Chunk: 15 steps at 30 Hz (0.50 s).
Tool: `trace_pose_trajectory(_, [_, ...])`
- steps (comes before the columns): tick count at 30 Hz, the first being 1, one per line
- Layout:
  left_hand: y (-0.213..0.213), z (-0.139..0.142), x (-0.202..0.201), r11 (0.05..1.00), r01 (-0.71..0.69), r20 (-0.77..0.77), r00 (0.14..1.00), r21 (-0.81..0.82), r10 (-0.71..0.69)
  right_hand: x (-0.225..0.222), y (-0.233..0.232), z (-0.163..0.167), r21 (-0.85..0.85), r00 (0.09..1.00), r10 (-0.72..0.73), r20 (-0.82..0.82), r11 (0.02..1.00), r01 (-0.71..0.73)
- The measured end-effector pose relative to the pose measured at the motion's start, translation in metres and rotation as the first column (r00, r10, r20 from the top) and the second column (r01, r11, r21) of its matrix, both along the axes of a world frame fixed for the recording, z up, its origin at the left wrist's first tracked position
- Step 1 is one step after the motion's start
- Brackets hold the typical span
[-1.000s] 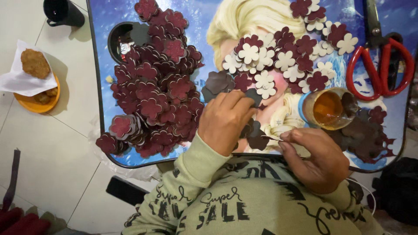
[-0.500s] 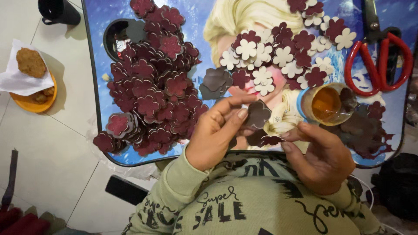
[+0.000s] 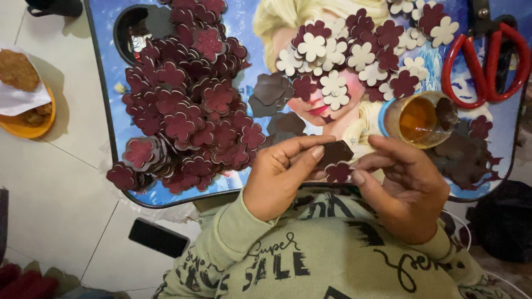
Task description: The person repeatedly picks up maroon and white flower-shaped felt pieces, aligns them, and presses them together by hand. The person places the assembled pairs onto a growing pile on the table.
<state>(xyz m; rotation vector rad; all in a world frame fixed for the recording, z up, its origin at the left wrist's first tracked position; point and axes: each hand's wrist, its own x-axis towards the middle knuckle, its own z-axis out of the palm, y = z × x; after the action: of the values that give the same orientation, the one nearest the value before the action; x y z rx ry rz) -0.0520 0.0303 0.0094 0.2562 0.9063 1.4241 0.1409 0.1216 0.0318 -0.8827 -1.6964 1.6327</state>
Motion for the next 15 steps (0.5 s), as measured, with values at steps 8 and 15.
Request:
trace_pose_trajectory(8, [-0.005, 0.005, 0.003, 0.997, 0.023, -0.018, 1.000, -0.078, -0.024, -0.013, 0.000, 0.010, -0.001, 0.990, -0.070, 0.126, 0.998, 0.071])
trace_pose_trajectory(15, [-0.008, 0.005, 0.000, 0.995, 0.039, -0.016, 0.999, -0.088, -0.040, -0.017, 0.000, 0.008, -0.074, 0.993, -0.066, 0.102, 0.995, 0.074])
